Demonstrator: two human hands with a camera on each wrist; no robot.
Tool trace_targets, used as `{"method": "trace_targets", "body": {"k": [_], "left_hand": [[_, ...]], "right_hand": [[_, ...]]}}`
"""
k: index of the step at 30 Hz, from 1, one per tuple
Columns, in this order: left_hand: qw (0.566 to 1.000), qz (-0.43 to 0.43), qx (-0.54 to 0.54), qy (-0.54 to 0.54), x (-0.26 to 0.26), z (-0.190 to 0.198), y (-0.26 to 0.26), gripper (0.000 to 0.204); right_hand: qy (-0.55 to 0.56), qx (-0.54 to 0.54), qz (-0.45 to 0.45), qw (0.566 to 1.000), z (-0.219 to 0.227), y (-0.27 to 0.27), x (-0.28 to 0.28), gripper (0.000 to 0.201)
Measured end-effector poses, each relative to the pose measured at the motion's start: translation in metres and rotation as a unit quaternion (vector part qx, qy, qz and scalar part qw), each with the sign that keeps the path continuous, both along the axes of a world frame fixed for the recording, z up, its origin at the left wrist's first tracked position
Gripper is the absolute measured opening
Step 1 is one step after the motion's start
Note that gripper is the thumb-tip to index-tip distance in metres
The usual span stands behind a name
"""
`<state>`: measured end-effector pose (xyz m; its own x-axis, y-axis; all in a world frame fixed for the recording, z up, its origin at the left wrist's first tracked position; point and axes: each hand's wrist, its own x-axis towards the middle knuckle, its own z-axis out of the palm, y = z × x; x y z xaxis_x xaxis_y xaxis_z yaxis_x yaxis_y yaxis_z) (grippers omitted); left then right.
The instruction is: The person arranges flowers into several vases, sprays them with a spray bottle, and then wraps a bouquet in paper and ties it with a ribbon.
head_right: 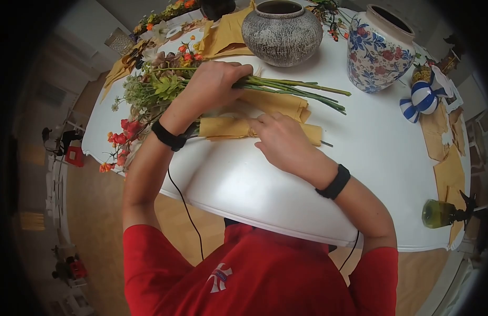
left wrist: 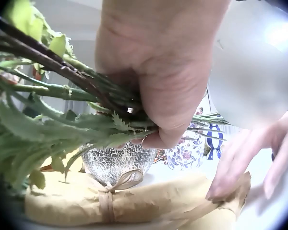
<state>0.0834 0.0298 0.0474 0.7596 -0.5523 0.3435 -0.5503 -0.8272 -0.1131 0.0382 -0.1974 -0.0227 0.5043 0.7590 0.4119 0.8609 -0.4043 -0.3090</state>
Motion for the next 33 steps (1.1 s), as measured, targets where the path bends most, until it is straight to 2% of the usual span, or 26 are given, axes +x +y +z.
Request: {"method": "trace_targets", "body": {"k": [3,7,11,15,17,18,20,23,26,27,30,33], "left_hand": [[1.000,-0.014,0.004,0.025,0.002,-0.002,0.001,0.033],[0.982,0.029,0.075,0.170,-0.004,0.004,-0.015,0.027],[0.980,0.017,0.090,0.177,-0.005,-0.027,-0.012,0.021],[0.981,0.023,0.101,0.166,-0.009,-0.044,-0.009,0.027],[0.983,0.026,0.089,0.162,-0.014,-0.048,-0.007,0.033],[0.981,0.027,0.101,0.164,-0.016,-0.047,-0.007,0.037],[0.977,0.029,0.126,0.167,-0.022,-0.041,-0.009,0.044],[0.988,-0.023,0.033,0.148,-0.032,-0.016,-0.008,0.041],[0.986,-0.003,-0.042,0.161,-0.027,0.021,-0.004,0.036],[0.986,0.044,-0.023,0.157,-0.021,0.033,-0.006,0.028],[0.981,0.121,-0.003,0.151,0.008,0.042,0.001,0.027],[0.981,0.114,0.087,0.129,0.046,0.011,0.017,0.027]], "right_hand": [[-0.049,-0.010,-0.027,0.998,-0.013,0.010,0.002,0.042],[-0.046,-0.014,-0.016,0.999,-0.016,0.014,-0.004,0.039],[-0.043,-0.024,-0.001,0.999,-0.015,0.014,-0.019,0.033],[0.005,0.020,0.033,0.999,0.002,0.004,-0.026,0.026],[0.045,0.033,0.020,0.998,0.020,-0.002,-0.012,0.026],[0.065,0.040,0.014,0.997,0.029,-0.003,-0.002,0.025],[0.036,0.054,-0.028,0.997,0.038,-0.001,0.025,0.026],[0.012,0.019,-0.072,0.997,0.025,0.004,0.065,0.032],[0.043,-0.068,-0.088,0.993,0.012,0.011,0.085,0.042],[0.058,-0.093,-0.088,0.990,0.010,0.015,0.088,0.045],[0.085,-0.144,-0.081,0.983,0.005,0.022,0.095,0.049],[0.087,-0.131,-0.077,0.984,-0.008,0.027,0.098,0.053]]}}
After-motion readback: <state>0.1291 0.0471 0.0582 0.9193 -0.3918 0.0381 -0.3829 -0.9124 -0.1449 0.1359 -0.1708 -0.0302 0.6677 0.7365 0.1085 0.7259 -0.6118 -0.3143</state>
